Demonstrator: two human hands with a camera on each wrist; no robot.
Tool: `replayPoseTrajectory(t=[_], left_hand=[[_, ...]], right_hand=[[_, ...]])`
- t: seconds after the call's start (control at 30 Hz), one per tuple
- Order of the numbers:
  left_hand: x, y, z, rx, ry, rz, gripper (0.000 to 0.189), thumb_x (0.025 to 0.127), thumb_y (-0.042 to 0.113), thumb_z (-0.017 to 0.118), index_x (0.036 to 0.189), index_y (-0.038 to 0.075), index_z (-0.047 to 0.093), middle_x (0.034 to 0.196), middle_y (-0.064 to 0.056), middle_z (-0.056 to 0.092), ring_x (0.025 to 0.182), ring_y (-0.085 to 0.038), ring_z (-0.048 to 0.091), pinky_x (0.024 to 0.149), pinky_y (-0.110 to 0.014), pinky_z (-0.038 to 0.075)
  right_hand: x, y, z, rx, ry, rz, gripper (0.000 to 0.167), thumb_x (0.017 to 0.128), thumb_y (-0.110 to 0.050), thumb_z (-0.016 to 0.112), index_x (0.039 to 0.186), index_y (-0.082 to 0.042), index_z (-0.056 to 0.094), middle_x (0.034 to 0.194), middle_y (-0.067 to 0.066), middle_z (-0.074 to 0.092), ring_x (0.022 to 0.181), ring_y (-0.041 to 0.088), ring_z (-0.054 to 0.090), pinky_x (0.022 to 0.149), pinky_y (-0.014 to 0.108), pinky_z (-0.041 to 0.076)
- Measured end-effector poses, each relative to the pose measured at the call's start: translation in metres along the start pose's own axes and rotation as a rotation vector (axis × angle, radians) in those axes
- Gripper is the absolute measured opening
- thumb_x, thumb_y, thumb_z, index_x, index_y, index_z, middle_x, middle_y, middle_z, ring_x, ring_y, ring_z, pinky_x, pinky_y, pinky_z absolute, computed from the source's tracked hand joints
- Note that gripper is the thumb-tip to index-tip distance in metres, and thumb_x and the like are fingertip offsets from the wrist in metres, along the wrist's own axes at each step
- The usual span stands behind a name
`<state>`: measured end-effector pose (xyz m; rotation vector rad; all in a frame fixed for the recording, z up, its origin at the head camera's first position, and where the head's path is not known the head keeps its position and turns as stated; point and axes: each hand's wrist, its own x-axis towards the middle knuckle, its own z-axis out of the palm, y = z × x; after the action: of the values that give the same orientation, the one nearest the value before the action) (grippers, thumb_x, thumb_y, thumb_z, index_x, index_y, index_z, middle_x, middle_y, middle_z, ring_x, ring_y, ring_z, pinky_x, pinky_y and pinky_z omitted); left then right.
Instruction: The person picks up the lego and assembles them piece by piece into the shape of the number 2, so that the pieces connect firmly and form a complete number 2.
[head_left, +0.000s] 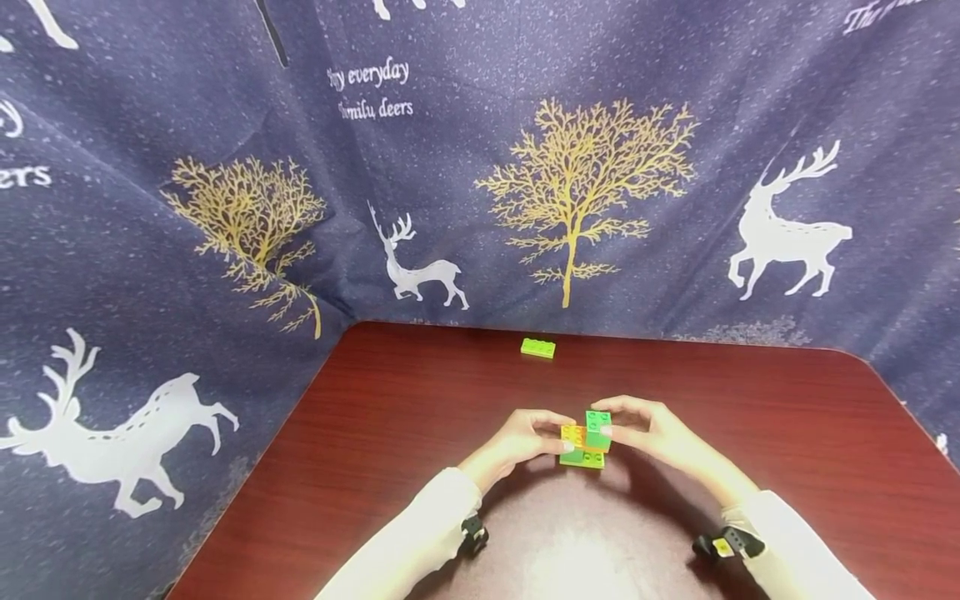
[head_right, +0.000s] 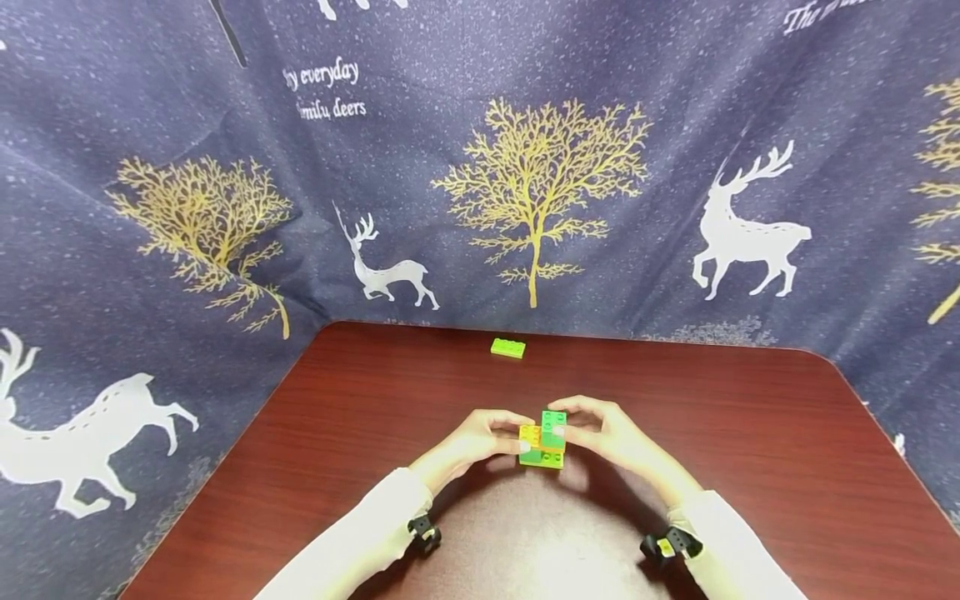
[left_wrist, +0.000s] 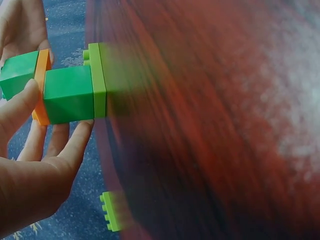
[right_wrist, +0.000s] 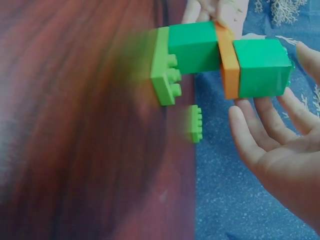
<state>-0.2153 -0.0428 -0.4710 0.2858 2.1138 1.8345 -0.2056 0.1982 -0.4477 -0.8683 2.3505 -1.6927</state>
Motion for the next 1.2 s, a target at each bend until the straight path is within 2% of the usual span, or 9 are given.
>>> replayPoseTrajectory(t=[0.2, 0.4, 0.47, 0.63, 0.77, 1.0, 1.2], left_hand=[[0.0, 0.0, 0.0, -0.035, -0.007, -0.009, 0.034, 0.077, -0.004, 0.075, 0.11, 0.002, 0.071, 0.098, -0.013, 0.071, 0.084, -0.014, 0.066, 0.076, -0.029, 0.056], [-0.001, 0.001, 0.001, -0.034, -0.002, -0.01, 0.033, 0.077, -0.004, 0.075, 0.109, 0.002, 0.071, 0.098, -0.012, 0.071, 0.084, -0.015, 0.067, 0.075, -0.028, 0.056], [-0.001, 0.0, 0.001, -0.018, 0.004, -0.007, 0.033, 0.077, -0.003, 0.075, 0.109, 0.003, 0.071, 0.098, -0.011, 0.071, 0.084, -0.015, 0.067, 0.074, -0.027, 0.056], [0.0, -0.001, 0.001, -0.003, 0.002, 0.002, 0.033, 0.077, -0.003, 0.076, 0.109, 0.004, 0.072, 0.098, -0.011, 0.071, 0.084, -0.014, 0.067, 0.073, -0.025, 0.055], [0.0, 0.0, 0.001, -0.008, -0.008, 0.003, 0.032, 0.077, -0.002, 0.076, 0.108, 0.004, 0.072, 0.097, -0.009, 0.071, 0.083, -0.013, 0.067, 0.074, -0.025, 0.055], [0.0, 0.002, 0.002, -0.01, -0.006, -0.003, 0.032, 0.077, -0.001, 0.076, 0.108, 0.004, 0.072, 0.096, -0.008, 0.072, 0.082, -0.012, 0.067, 0.073, -0.022, 0.053], [-0.001, 0.002, 0.001, -0.023, -0.008, -0.003, 0.034, 0.077, -0.004, 0.075, 0.11, 0.003, 0.071, 0.098, -0.011, 0.071, 0.085, -0.014, 0.067, 0.077, -0.025, 0.055]], right_hand=[[0.012, -0.004, -0.01, 0.011, 0.053, 0.075, 0.029, 0.096, -0.021, 0.061, 0.122, -0.011, 0.063, 0.116, 0.006, 0.067, 0.11, 0.014, 0.061, 0.091, 0.024, 0.049], [0.034, 0.002, -0.02, 0.145, 0.059, 0.018, 0.033, 0.098, -0.011, 0.056, 0.127, 0.005, 0.056, 0.118, 0.008, 0.065, 0.109, 0.027, 0.062, 0.089, 0.039, 0.053], [0.043, 0.003, -0.023, 0.173, 0.07, 0.025, 0.036, 0.098, -0.013, 0.056, 0.129, 0.006, 0.053, 0.118, 0.006, 0.065, 0.109, 0.025, 0.062, 0.09, 0.042, 0.052], [0.062, 0.01, -0.027, 0.211, 0.097, 0.028, 0.041, 0.099, -0.015, 0.055, 0.133, 0.007, 0.05, 0.118, 0.002, 0.065, 0.106, 0.018, 0.063, 0.09, 0.041, 0.052], [0.073, 0.018, -0.027, 0.243, 0.121, 0.019, 0.041, 0.098, -0.012, 0.056, 0.134, 0.007, 0.049, 0.119, -0.001, 0.065, 0.106, 0.014, 0.063, 0.089, 0.035, 0.053], [0.092, 0.032, -0.026, 0.253, 0.155, 0.019, 0.044, 0.097, -0.012, 0.057, 0.135, 0.008, 0.046, 0.124, 0.006, 0.061, 0.108, 0.009, 0.061, 0.091, 0.035, 0.052], [0.111, 0.05, -0.026, 0.25, 0.172, 0.1, 0.052, 0.096, -0.016, 0.06, 0.139, 0.008, 0.042, 0.129, 0.017, 0.056, 0.11, 0.011, 0.06, 0.096, 0.043, 0.048]])
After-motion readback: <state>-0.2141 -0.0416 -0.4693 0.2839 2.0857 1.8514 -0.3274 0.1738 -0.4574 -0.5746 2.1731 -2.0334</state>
